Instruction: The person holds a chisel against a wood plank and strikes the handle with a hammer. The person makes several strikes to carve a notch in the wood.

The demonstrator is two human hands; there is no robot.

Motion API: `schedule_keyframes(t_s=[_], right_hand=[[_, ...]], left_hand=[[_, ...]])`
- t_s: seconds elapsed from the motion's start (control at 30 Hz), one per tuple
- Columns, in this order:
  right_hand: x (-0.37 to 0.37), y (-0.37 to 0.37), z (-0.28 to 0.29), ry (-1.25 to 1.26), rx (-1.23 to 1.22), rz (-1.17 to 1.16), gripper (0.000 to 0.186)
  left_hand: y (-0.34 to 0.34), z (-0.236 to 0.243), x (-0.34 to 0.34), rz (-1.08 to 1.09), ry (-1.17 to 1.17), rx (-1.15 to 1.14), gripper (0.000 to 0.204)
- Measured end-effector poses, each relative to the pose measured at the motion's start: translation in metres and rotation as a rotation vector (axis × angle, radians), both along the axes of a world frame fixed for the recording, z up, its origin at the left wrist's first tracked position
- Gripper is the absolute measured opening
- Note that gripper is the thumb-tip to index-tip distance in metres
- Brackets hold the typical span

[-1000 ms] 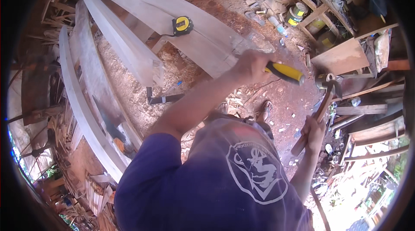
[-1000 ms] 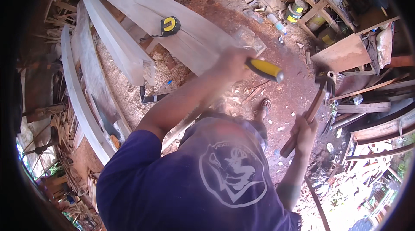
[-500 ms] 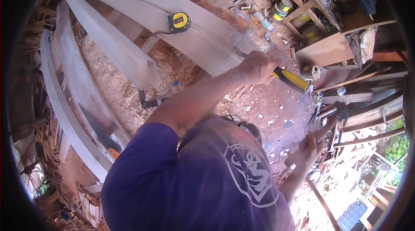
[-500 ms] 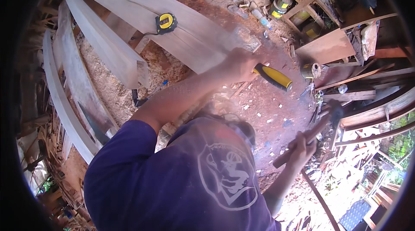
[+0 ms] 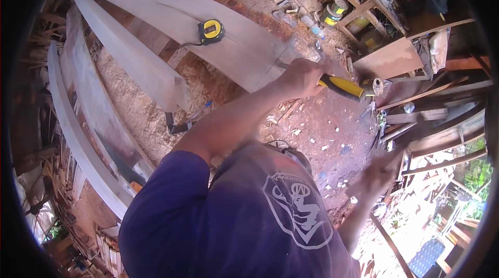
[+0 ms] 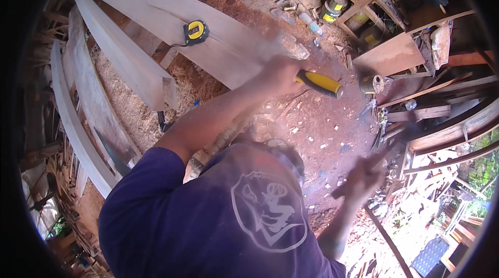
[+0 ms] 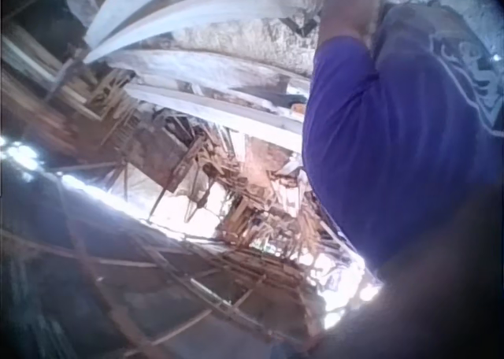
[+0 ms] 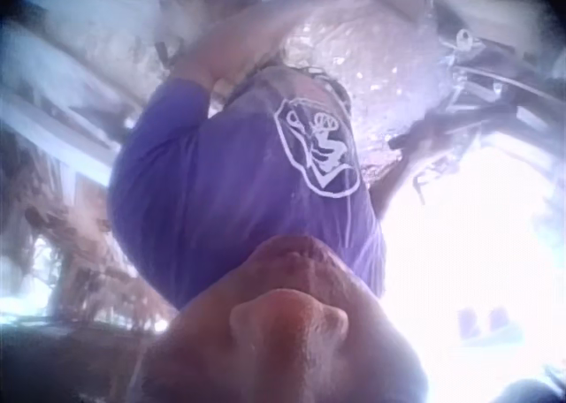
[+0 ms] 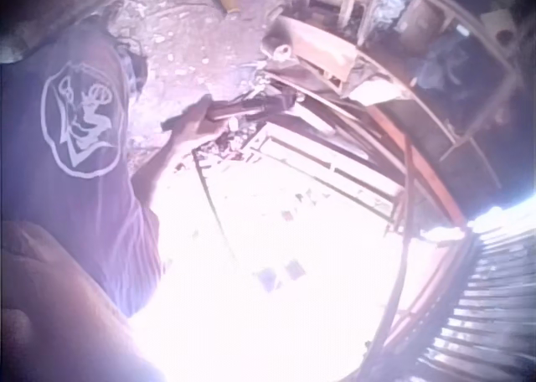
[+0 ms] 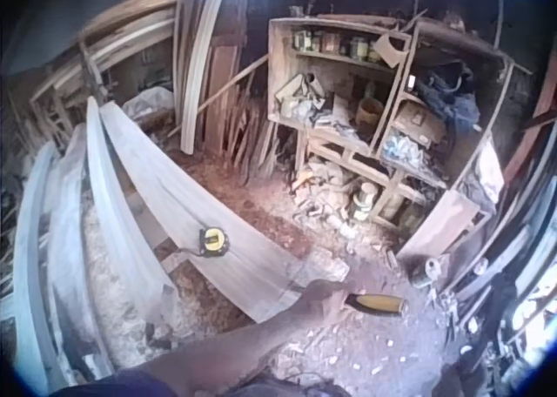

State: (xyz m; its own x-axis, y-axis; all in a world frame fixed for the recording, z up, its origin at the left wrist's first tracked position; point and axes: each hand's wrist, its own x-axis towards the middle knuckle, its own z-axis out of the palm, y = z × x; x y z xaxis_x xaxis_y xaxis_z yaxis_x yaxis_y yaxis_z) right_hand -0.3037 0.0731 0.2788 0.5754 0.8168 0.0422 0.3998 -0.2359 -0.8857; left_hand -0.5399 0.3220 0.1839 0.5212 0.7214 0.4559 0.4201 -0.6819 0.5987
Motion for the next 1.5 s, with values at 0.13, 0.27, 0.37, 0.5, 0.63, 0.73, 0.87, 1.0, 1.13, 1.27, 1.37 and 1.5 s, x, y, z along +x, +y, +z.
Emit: schedule_keyframes(t_s=[0.13, 0.27, 0.37, 0.5, 0.63, 0.73, 0.87, 1.0, 1.13, 1.27, 1.37, 1.5], right_hand=[[-0.023, 0.030, 0.089, 0.075, 0.608, -0.554, 0.010], [-0.053, 0.016, -0.032, -0.359, 0.366, -0.103, 0.015], [-0.062, 0.016, -0.029, 0.049, -0.227, 0.141, 0.010], [-0.016, 0.010, 0.018, 0.091, 0.304, -0.096, 0.008], [-0.060, 0.028, -0.014, -0.003, 0.590, -0.152, 0.009], [-0.076, 0.011, -0.046, -0.196, -0.266, 0.153, 0.008], [-0.069, 0.012, -0.037, 0.193, -0.237, 0.012, 0.010], [-0.041, 0.002, -0.030, 0.294, -0.196, -0.106, 0.011], [-0.023, -0.015, -0.011, 0.292, -0.123, -0.249, 0.011], [-0.011, -0.013, -0.017, 0.459, -0.002, -0.297, 0.010], [-0.035, 0.016, -0.010, 0.510, 0.039, -0.313, 0.012], [-0.057, 0.024, -0.013, 0.612, 0.053, -0.180, 0.010]], left_hand=[[-0.001, -0.004, 0.002, -0.049, 0.052, 0.020, 0.026], [0.000, -0.006, 0.010, -0.086, 0.039, 0.006, 0.025], [0.001, -0.016, 0.001, -0.069, 0.063, 0.038, 0.027], [0.000, -0.007, 0.000, -0.039, 0.113, 0.042, 0.028], [0.000, -0.007, 0.006, -0.060, 0.131, 0.010, 0.029], [0.001, -0.020, 0.006, -0.057, 0.088, -0.008, 0.028], [0.000, -0.012, 0.002, -0.027, 0.132, 0.002, 0.023], [0.009, 0.000, -0.006, -0.018, -0.083, -0.234, 0.017], [0.103, 0.021, -0.153, 0.270, -1.198, -0.719, 0.047], [0.061, 0.058, -0.136, 0.166, -1.057, -0.720, 0.037], [0.004, 0.061, -0.067, 0.132, -0.563, -0.419, 0.027], [-0.018, 0.027, -0.012, -0.014, -0.084, -0.030, 0.011]])
